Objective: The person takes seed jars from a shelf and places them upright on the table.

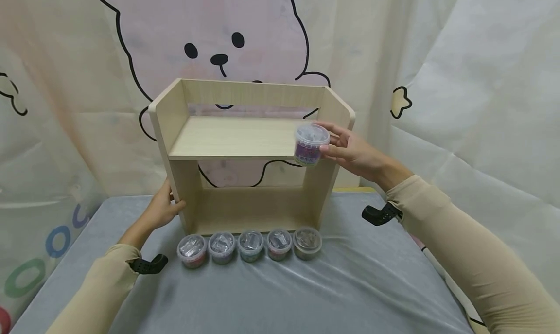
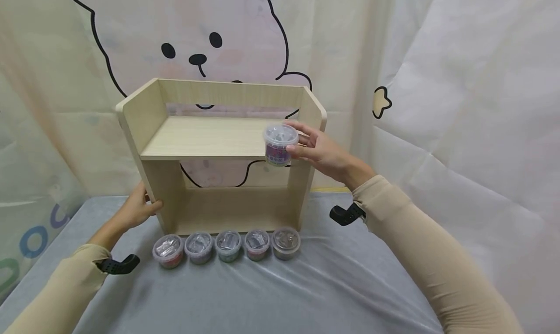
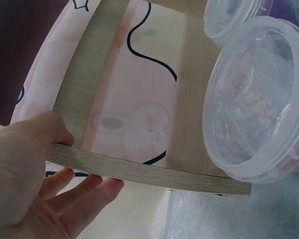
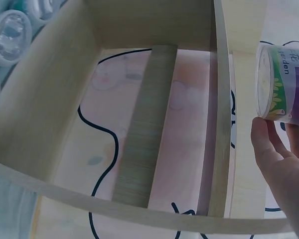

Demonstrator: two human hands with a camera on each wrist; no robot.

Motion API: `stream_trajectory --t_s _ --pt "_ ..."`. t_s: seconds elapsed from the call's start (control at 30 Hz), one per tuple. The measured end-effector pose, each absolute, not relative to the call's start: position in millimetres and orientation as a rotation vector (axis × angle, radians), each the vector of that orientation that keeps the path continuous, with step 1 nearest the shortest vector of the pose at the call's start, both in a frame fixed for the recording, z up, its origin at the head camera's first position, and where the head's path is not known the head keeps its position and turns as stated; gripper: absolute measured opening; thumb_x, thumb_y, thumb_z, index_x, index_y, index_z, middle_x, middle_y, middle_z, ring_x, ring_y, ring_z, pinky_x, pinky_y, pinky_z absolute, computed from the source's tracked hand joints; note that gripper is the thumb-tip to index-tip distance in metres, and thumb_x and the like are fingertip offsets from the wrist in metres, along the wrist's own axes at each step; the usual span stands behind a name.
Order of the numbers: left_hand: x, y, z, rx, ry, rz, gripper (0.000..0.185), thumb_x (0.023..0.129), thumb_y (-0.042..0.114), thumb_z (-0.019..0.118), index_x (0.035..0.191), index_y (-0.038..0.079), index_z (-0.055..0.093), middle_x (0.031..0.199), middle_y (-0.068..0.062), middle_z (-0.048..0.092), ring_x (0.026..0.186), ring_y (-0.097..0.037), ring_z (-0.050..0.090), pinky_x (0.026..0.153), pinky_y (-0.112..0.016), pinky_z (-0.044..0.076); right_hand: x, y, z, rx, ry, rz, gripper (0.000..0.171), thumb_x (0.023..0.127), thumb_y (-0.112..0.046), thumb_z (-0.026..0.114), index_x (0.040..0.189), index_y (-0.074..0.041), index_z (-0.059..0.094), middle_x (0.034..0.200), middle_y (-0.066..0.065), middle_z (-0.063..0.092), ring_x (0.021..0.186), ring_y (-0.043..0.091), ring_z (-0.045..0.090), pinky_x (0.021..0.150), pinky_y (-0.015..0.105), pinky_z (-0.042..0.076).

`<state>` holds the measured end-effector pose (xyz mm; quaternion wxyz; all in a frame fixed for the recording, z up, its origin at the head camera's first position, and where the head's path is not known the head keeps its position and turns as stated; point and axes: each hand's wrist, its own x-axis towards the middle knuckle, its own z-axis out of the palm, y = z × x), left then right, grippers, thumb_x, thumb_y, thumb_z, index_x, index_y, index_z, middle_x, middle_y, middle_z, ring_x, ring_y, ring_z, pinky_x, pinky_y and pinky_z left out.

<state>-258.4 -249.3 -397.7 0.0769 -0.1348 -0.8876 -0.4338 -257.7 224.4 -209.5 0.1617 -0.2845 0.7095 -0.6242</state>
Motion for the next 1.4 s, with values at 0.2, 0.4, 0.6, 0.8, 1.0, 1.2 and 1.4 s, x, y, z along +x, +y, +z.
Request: stream_trajectory --t_s 0.2,0.4,0.6,0.8,1.0,1.2,1.4 --pt "-256.8 -252.7 -401.2 -0.428 -2.634 -1.311 0.088 0.09 -0.007 0.056 0.162 0.009 0.007 0.155 -0.039 0.028 0.128 -0.07 0.041 0.066 -0.047 0.062 -248.8 236.8 -221.9 -0.814 2.036 -1.754 0.07 0.1 -0.005 0.058 0.16 -0.013 0.023 0.146 -0.001 0.044 0.132 0.008 0.049 0.107 0.017 0.047" --pt "-258.4 -254.8 -401.2 -0.439 -2.622 -1.296 0.087 0.089 -0.008 0.056 0.16 0.006 0.009 0.154 -0.039 0.029 0.129 -0.069 0.04 0.067 -0.048 0.061 -247.7 249.5 -240.2 -0.88 2.022 -1.72 0.068 0.098 0.001 0.055 0.159 -0.011 0.025 0.142 -0.003 0.05 0.128 0.008 0.052 0.107 0.02 0.048" --pt "-260.6 -254.1 -403.8 -0.431 -2.615 -1.307 0.083 0.089 -0.007 0.055 0.159 0.005 0.013 0.154 -0.039 0.03 0.129 -0.069 0.041 0.065 -0.046 0.061 -247.1 262.8 -263.8 -0.866 1.99 -1.709 0.067 0.098 0.005 0.054 0.157 -0.009 0.027 0.137 -0.004 0.056 0.125 0.006 0.055 0.107 0.02 0.049" --pt "-261.0 -254.6 -407.3 -0.43 -2.603 -1.335 0.081 0.089 -0.007 0.055 0.158 0.004 0.014 0.152 -0.039 0.031 0.127 -0.07 0.042 0.065 -0.046 0.061 -248.4 273.7 -287.4 -0.838 1.935 -1.743 0.067 0.097 0.007 0.055 0.156 -0.009 0.029 0.134 -0.003 0.057 0.123 0.006 0.057 0.106 0.02 0.049" --pt "-262.9 -255.9 -407.7 -0.436 -2.614 -1.311 0.084 0.089 -0.008 0.056 0.159 0.005 0.012 0.154 -0.038 0.03 0.129 -0.069 0.04 0.067 -0.05 0.062 -249.3 288.4 -312.5 -0.778 1.956 -1.728 0.07 0.098 0.004 0.056 0.158 -0.007 0.024 0.137 -0.005 0.056 0.126 0.004 0.055 0.107 0.018 0.047" --pt "-266.4 -256.5 -405.0 -0.447 -2.604 -1.325 0.082 0.089 -0.008 0.056 0.158 0.004 0.014 0.153 -0.038 0.03 0.127 -0.069 0.042 0.064 -0.045 0.061 -251.1 300.5 -335.5 -0.755 1.939 -1.742 0.072 0.098 0.003 0.056 0.16 -0.005 0.021 0.14 -0.006 0.055 0.13 0.003 0.053 0.107 0.018 0.047" --pt "-267.5 -254.7 -404.1 -0.453 -2.612 -1.315 0.081 0.089 -0.007 0.056 0.158 0.004 0.014 0.153 -0.038 0.03 0.128 -0.069 0.042 0.066 -0.049 0.062 -252.1 314.3 -361.0 -0.717 1.928 -1.728 0.074 0.099 0.002 0.055 0.161 -0.005 0.016 0.145 -0.008 0.051 0.133 0.0 0.051 0.108 0.017 0.046"
